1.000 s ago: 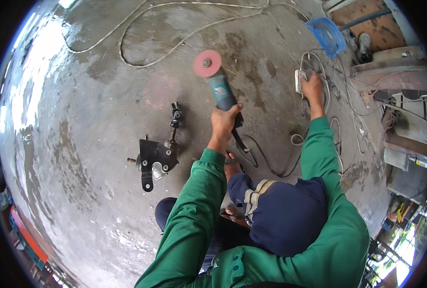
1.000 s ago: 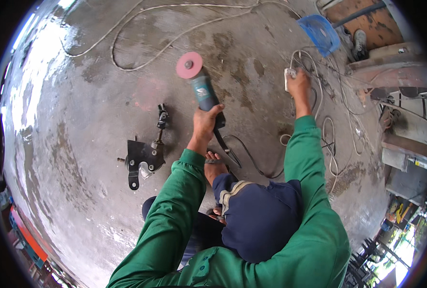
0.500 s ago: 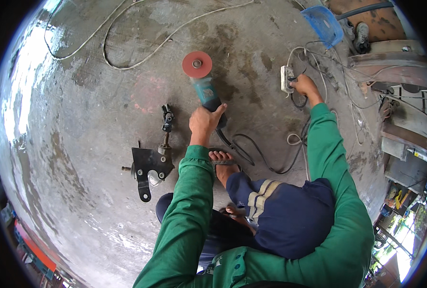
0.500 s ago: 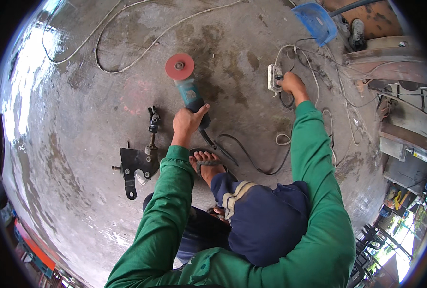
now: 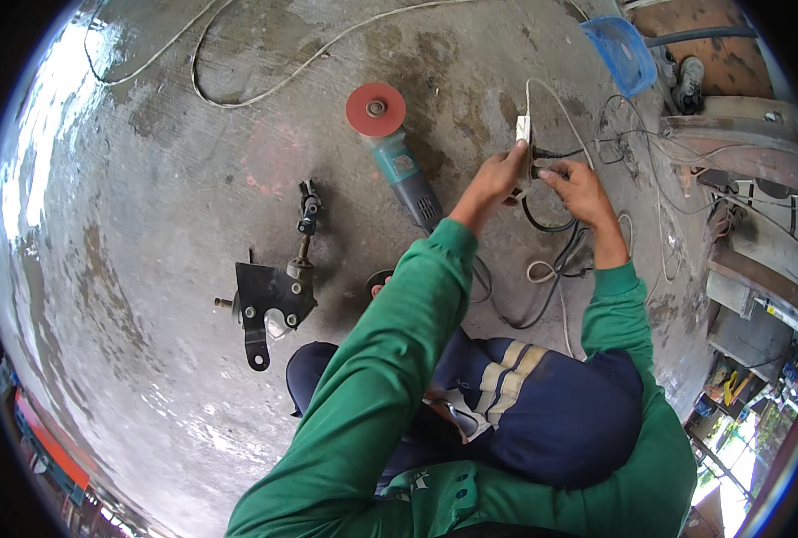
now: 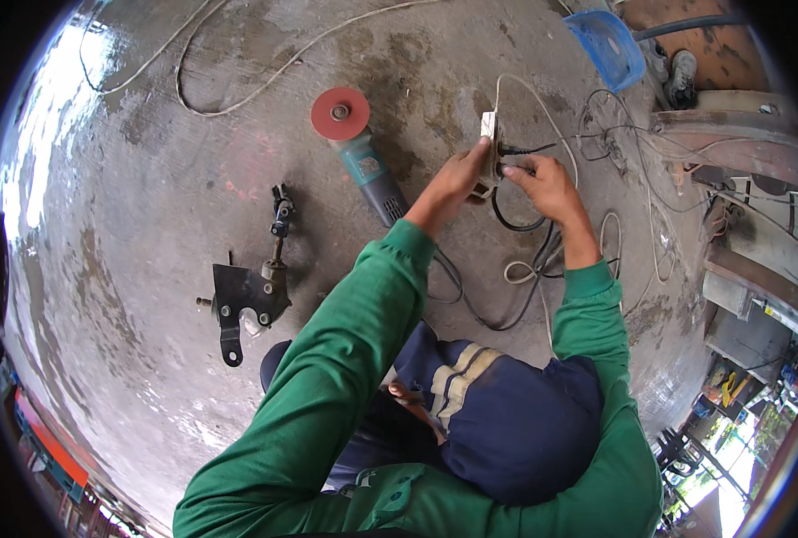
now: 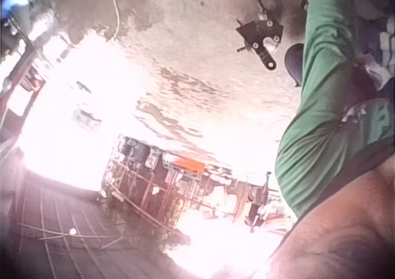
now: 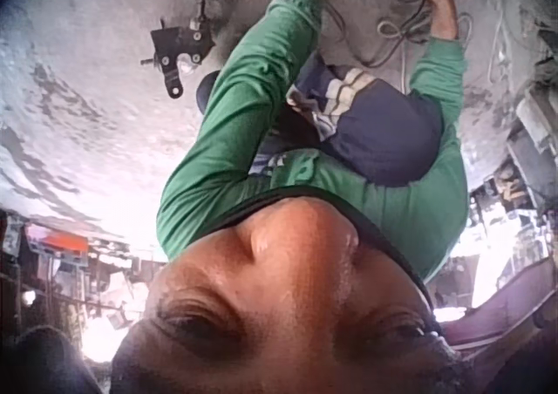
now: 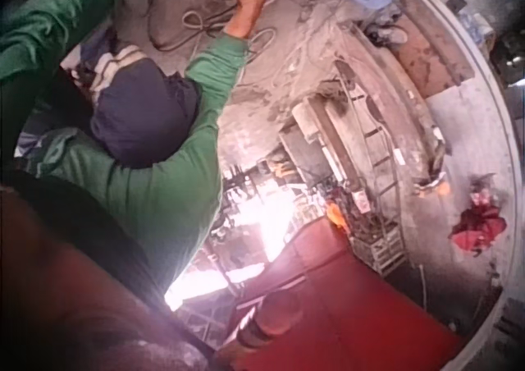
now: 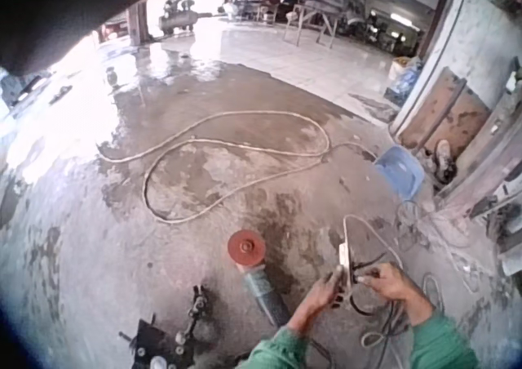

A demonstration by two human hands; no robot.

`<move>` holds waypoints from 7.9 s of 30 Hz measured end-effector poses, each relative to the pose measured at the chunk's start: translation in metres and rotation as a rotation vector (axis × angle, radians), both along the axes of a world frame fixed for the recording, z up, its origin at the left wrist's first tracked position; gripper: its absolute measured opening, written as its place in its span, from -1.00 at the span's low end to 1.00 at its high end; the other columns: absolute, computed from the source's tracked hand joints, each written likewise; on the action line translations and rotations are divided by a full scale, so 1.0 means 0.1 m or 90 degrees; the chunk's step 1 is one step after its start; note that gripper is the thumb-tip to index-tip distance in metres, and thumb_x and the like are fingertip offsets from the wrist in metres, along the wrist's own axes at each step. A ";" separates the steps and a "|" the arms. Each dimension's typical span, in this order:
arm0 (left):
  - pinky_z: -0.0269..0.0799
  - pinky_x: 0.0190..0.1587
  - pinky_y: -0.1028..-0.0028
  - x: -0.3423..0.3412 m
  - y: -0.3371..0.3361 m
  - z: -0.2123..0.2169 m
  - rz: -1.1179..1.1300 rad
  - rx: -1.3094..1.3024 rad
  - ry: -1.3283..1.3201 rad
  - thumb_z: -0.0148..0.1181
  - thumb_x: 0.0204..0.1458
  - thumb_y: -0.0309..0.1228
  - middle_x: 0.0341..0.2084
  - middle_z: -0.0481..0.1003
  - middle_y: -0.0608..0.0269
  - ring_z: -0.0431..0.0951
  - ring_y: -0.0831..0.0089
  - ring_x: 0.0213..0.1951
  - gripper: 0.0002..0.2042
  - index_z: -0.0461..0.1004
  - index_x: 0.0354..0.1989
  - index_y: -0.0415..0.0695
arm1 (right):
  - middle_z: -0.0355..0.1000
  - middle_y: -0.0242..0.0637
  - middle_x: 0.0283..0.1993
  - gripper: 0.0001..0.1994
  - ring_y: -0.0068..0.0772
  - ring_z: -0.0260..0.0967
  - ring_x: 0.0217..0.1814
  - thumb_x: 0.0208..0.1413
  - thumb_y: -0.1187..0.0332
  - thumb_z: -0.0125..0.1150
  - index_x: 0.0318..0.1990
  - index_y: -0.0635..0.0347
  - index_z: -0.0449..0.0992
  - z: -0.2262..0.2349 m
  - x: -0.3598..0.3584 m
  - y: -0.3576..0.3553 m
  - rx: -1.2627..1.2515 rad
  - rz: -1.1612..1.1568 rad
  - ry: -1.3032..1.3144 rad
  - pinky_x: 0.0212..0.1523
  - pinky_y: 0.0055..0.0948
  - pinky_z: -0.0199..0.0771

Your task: The person picks up a metal part and an angle grinder, then sits on the floor to grind the edges of the metal part, producing sparks. After grinding, the person stands, walks to another area, receives a plastic bag of parts from another person, and places the ground metal part under a vehicle.

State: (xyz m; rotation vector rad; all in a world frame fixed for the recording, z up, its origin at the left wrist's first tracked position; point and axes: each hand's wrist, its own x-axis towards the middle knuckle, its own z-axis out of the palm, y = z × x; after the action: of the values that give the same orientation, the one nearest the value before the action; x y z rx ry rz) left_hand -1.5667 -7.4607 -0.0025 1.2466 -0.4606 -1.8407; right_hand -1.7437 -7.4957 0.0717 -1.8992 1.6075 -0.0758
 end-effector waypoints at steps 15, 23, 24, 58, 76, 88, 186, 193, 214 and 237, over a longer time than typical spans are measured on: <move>0.46 -0.39 0.10 -0.35 -0.25 -0.62 -0.077 -0.059 -0.172 0.15 0.22 0.15 -0.61 0.52 -0.08 0.61 0.06 -0.52 -0.31 0.51 -0.52 -0.42 | 0.45 -0.37 -0.49 -0.72 -0.64 0.30 -0.48 0.30 0.22 0.28 -0.15 0.33 0.58 0.49 -1.27 0.56 -0.090 -0.209 0.023 -0.44 -0.52 0.30; 0.49 -0.07 0.01 0.29 0.23 -0.24 0.083 -0.197 -0.494 0.34 0.08 -0.15 -0.29 0.60 -0.25 0.61 -0.20 -0.15 -0.58 0.55 -0.11 -0.32 | 0.46 -0.37 -0.36 -0.89 -0.57 0.29 -0.53 0.34 0.42 0.13 -0.05 0.15 0.50 0.19 -0.18 0.48 0.206 -0.319 -0.541 -0.43 -0.52 0.38; 0.50 -0.07 0.02 0.52 0.47 -0.12 0.090 -0.225 -0.528 0.37 0.05 -0.18 -0.31 0.61 -0.21 0.61 -0.18 -0.17 -0.57 0.55 -0.07 -0.31 | 0.46 -0.36 -0.33 -0.89 -0.57 0.30 -0.52 0.33 0.44 0.13 -0.05 0.15 0.50 0.05 -0.09 0.53 0.247 -0.289 -0.554 -0.43 -0.52 0.38; 0.53 -0.62 0.28 1.90 4.81 2.15 0.541 0.451 -0.159 0.18 0.01 -0.42 -0.65 0.53 0.11 0.55 0.32 -0.67 -0.81 0.54 -0.48 -0.34 | 0.55 0.19 0.00 -0.27 0.25 0.52 0.04 -0.21 0.08 0.53 0.07 0.42 0.47 1.09 1.41 0.75 -0.031 0.350 0.258 0.09 0.02 0.45; 0.52 -0.44 0.11 -0.93 8.28 5.60 0.168 0.748 -0.317 0.17 0.08 -0.40 -0.57 0.57 -0.18 0.61 0.01 -0.55 -0.75 0.64 -0.51 -0.32 | 0.53 0.09 -0.01 -0.37 -0.06 0.51 -0.08 -0.25 0.39 0.53 0.03 0.57 0.46 4.62 1.74 0.76 0.140 0.325 0.237 0.00 -0.06 0.52; 0.51 -0.17 0.07 -1.67 7.53 5.67 0.295 0.694 -0.203 0.22 -0.04 -0.33 -0.26 0.63 -0.11 0.62 -0.09 -0.23 -0.75 0.71 -0.25 -0.16 | 0.54 0.15 0.01 -0.29 0.04 0.52 -0.01 -0.31 0.23 0.57 0.04 0.50 0.49 5.44 4.35 2.38 0.190 0.560 0.208 0.04 -0.06 0.53; 0.20 -0.70 0.34 12.65 29.02 5.98 1.440 0.581 0.667 0.23 0.08 -0.37 -0.70 0.47 0.14 0.37 0.38 -0.75 -0.78 0.52 -0.56 -0.22 | 0.60 -0.02 -0.37 -0.62 -0.10 0.57 -0.51 -0.28 0.48 0.51 -0.26 0.56 0.58 5.88 21.15 28.63 0.138 0.995 0.597 -0.48 -0.07 0.59; 0.16 -0.71 0.47 12.73 32.40 6.18 1.627 0.635 0.624 0.15 0.24 -0.29 -0.69 0.44 0.30 0.37 0.49 -0.74 -0.74 0.48 -0.48 -0.13 | 0.60 -0.02 -0.38 -0.63 -0.08 0.57 -0.49 -0.26 0.46 0.54 -0.27 0.54 0.59 5.08 21.61 31.42 0.159 0.986 0.691 -0.47 -0.04 0.61; 0.44 -0.44 0.19 13.03 40.43 5.23 1.356 0.539 0.659 0.30 0.14 -0.24 -0.51 0.62 0.20 0.55 0.31 -0.54 -0.73 0.65 -0.30 -0.24 | 0.60 -0.10 -0.40 -0.62 -0.18 0.53 -0.51 -0.25 0.39 0.57 -0.27 0.48 0.62 5.71 21.58 42.28 0.149 1.101 0.592 -0.50 -0.13 0.49; 0.20 -0.66 0.38 13.91 51.15 5.93 1.549 0.416 0.795 0.11 0.27 -0.25 -0.67 0.41 0.30 0.34 0.44 -0.71 -0.73 0.47 -0.47 -0.09 | 0.52 -0.17 -0.51 -0.64 -0.24 0.42 -0.66 -0.22 0.35 0.55 -0.33 0.44 0.57 5.56 22.64 52.64 0.191 1.195 0.614 -0.65 -0.16 0.38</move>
State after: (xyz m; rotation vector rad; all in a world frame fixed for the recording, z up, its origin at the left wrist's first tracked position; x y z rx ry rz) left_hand -0.1760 -2.3461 0.5903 0.0305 1.6903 -0.0462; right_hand 0.5200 -2.2312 0.6273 -2.4536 -0.4032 1.8403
